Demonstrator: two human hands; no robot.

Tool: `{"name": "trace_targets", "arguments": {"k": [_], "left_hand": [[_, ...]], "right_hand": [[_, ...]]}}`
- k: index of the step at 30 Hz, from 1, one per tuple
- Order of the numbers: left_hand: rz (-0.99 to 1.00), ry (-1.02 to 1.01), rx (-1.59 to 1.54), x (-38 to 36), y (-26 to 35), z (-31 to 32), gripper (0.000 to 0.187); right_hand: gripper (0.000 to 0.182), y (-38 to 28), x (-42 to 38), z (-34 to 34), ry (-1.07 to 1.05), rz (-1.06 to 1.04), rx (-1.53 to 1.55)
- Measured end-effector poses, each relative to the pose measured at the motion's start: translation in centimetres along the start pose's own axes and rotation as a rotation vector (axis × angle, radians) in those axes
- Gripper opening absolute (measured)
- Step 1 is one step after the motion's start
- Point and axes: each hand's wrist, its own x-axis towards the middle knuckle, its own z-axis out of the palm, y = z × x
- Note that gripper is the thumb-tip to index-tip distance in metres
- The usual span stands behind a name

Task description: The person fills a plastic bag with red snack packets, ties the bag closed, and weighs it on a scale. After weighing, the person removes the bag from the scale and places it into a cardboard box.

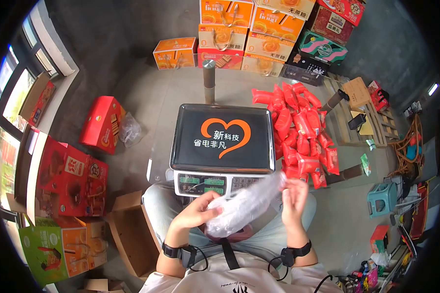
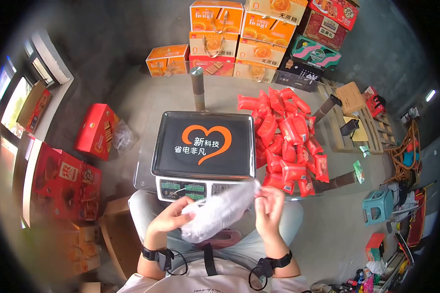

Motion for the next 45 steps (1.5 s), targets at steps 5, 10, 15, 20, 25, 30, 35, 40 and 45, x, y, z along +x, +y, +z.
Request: {"name": "trace_targets", "arguments": {"k": [5,10,15,20,25,30,35,40,45], "left_hand": [[0.278,0.133,0.205,0.7,0.3,2.5,0.023],[0.209,0.363,0.212,-0.1,-0.4,1.9,0.020],[0.334,0.825,-0.367,-0.6,0.4,-0.4,0.009],[0.393,0.858,-0.469,-1.2,-0.2,-1.9,0.014],[0.406,0.641,-0.507,-2.9,-1.1,-2.8,0.036],[0.467,0.279,-0.697,-3.3,-2.5,-3.7,0.036],[0.472,-0.019,-0.785,-4.4,-3.0,-3.8,0.049],[0.440,-0.508,-0.769,-2.8,-1.0,-3.2,0.048],[0.350,-0.020,-0.488,-2.0,1.2,-2.6,0.014]], "right_hand": [[0.087,0.9,-1.3,1.1,-0.596,0.381,0.374],[0.031,-1.9,-1.0,1.6,-0.503,0.127,-0.259],[0.018,-3.0,0.0,-1.0,-0.451,0.081,-0.270],[0.018,-5.8,1.0,-2.3,-0.462,-0.100,-0.498],[0.017,-4.9,1.6,-3.6,-0.386,-0.134,-0.575],[0.015,-0.3,2.3,-6.6,0.024,-0.145,-0.530],[0.015,-0.8,3.6,-8.3,0.241,0.150,-0.255],[0.024,-0.1,3.5,-10.5,0.152,0.487,0.146],[0.027,-0.3,3.6,-10.4,-0.024,0.453,0.697]]}}
